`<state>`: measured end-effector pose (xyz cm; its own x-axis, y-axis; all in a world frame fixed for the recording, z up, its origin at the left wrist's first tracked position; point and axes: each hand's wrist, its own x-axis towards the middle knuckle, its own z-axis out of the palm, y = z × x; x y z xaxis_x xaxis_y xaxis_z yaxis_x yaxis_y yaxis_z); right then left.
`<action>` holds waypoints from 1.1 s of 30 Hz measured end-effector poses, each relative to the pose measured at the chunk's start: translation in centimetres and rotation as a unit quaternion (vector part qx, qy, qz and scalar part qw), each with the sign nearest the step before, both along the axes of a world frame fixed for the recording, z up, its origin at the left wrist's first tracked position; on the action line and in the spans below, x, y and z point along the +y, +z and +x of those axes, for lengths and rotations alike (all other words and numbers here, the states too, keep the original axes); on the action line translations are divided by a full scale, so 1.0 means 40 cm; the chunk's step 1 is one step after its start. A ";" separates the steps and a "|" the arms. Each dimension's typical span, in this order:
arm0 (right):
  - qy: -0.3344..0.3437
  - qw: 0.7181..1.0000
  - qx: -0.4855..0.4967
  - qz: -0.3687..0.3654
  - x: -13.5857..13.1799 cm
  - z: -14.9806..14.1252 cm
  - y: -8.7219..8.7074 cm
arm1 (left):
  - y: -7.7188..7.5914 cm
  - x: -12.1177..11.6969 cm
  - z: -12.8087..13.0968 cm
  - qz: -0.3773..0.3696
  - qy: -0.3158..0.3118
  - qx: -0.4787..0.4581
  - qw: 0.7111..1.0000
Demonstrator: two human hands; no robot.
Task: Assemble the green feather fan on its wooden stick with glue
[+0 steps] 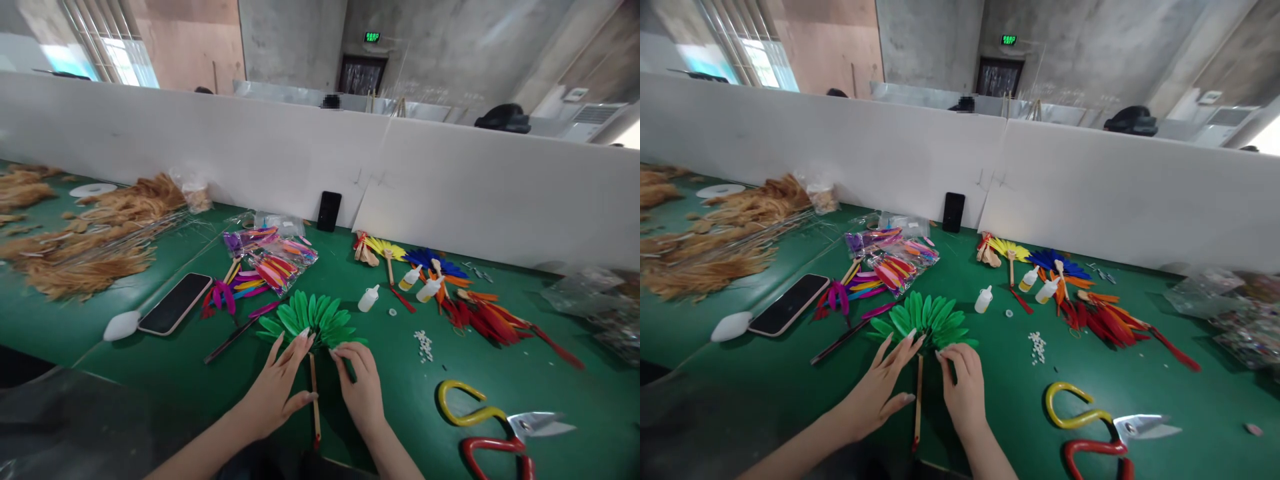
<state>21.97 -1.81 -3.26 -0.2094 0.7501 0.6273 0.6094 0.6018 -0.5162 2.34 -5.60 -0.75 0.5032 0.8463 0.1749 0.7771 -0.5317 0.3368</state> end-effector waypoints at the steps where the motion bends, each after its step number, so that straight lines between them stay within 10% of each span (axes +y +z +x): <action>1: 0.001 1.000 0.008 0.000 0.000 0.000 0.001 | 0.000 0.001 0.000 0.004 -0.002 0.005 1.000; 28: 0.008 1.000 0.023 -0.012 0.002 0.000 0.003 | -0.009 0.005 -0.008 -0.016 -0.017 -0.018 1.000; 33: -0.004 0.999 0.047 -0.020 0.003 0.003 0.010 | 0.020 -0.006 -0.004 -0.085 -0.001 -0.138 0.987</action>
